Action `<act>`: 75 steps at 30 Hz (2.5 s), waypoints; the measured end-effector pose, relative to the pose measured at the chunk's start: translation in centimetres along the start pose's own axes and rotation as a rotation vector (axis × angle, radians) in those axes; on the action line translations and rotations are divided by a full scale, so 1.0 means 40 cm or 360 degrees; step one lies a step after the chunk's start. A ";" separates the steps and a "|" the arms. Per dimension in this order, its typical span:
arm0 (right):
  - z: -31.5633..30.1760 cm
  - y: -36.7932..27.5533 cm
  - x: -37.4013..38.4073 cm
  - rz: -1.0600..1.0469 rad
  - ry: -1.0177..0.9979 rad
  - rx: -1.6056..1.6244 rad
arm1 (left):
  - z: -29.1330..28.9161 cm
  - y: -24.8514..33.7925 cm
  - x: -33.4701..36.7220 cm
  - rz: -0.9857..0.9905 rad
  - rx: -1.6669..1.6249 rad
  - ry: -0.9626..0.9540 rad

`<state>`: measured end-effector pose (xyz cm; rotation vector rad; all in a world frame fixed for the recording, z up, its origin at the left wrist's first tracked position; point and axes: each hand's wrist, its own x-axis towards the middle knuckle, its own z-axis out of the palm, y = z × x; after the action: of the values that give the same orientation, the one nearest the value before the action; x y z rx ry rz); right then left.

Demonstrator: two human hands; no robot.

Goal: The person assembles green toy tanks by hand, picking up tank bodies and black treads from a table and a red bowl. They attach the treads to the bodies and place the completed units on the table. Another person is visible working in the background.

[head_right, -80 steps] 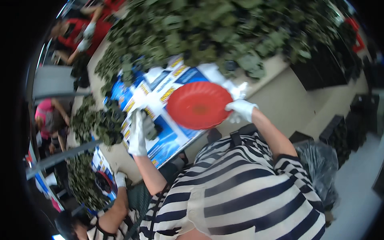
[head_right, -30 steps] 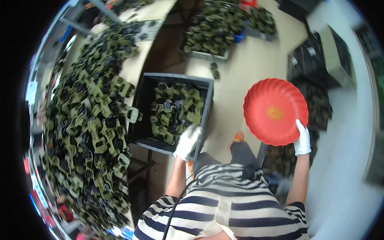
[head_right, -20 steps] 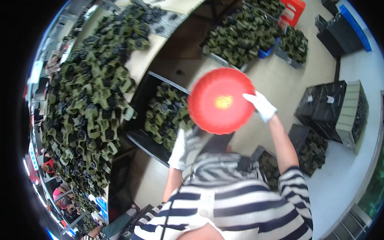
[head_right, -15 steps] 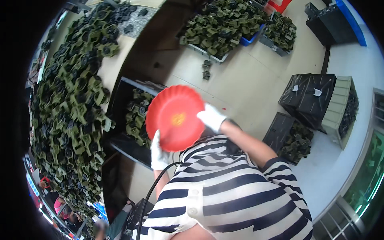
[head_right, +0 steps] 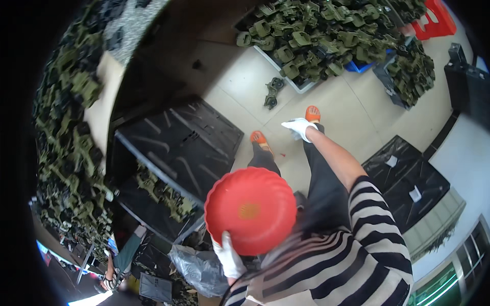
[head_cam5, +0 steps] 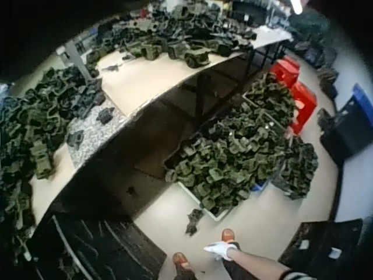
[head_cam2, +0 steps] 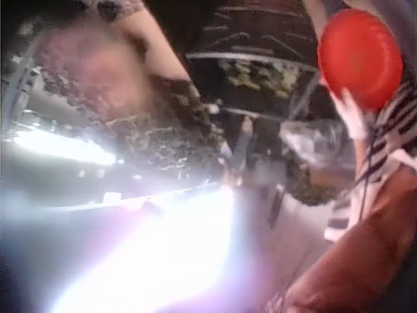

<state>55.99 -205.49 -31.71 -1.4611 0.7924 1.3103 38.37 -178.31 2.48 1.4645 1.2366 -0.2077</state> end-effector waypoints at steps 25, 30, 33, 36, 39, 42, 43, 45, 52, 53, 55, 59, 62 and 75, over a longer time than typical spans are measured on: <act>-0.232 -0.131 0.258 -0.0760 0.0603 0.0221 | 0.222 -0.175 0.185 0.0012 0.0121 -0.0135; -0.655 -0.358 -0.127 -0.0831 0.0982 0.0620 | 0.325 0.040 0.121 0.0124 0.0085 -0.0296; -0.964 -0.391 -0.152 -0.0771 0.0418 0.1014 | 0.334 0.092 0.104 0.0065 0.0258 -0.0225; -0.944 -0.463 -0.104 -0.0729 0.1020 0.1136 | 0.328 -0.003 0.138 0.0141 0.0150 -0.0107; -0.685 -0.497 -0.024 -0.1474 0.0986 -0.0098 | 0.414 -0.067 0.189 0.0062 -0.0282 -0.0034; -0.350 -0.606 0.094 -0.1199 0.0076 -0.0283 | 0.493 -0.104 0.302 0.0248 -0.0498 0.0033; -0.274 -0.622 0.248 -0.1376 0.0136 -0.0709 | 0.515 -0.111 0.347 0.0332 -0.0489 0.0132; -0.096 -0.709 0.444 -0.1391 0.0151 -0.1164 | 0.563 -0.134 0.440 0.0493 -0.0508 0.0354; 0.331 -0.962 1.024 -0.1563 0.0534 -0.2130 | 0.617 -0.447 0.694 0.0767 -0.0722 0.1290; 0.395 -0.984 1.059 -0.1643 0.0494 -0.2307 | 0.651 -0.434 0.691 0.0913 -0.0810 0.1333; 0.484 -1.004 1.132 -0.1788 0.0498 -0.2526 | 0.675 -0.446 0.710 0.0967 -0.0680 0.1349; 0.477 -0.961 1.320 -0.1678 0.0539 -0.2113 | 0.663 -0.456 0.742 0.1024 -0.0344 0.1078; 0.384 -0.720 1.445 -0.2001 0.0638 -0.2169 | 0.638 -0.392 0.733 0.1090 -0.0191 0.0888; -0.120 -0.360 0.888 -0.0558 0.0365 -0.1671 | 0.557 -0.256 0.559 0.0627 -0.0327 0.0918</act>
<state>78.15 -200.77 -63.02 -2.4587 -0.1123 1.3393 51.14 -185.91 -27.20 1.6028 1.3316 0.6293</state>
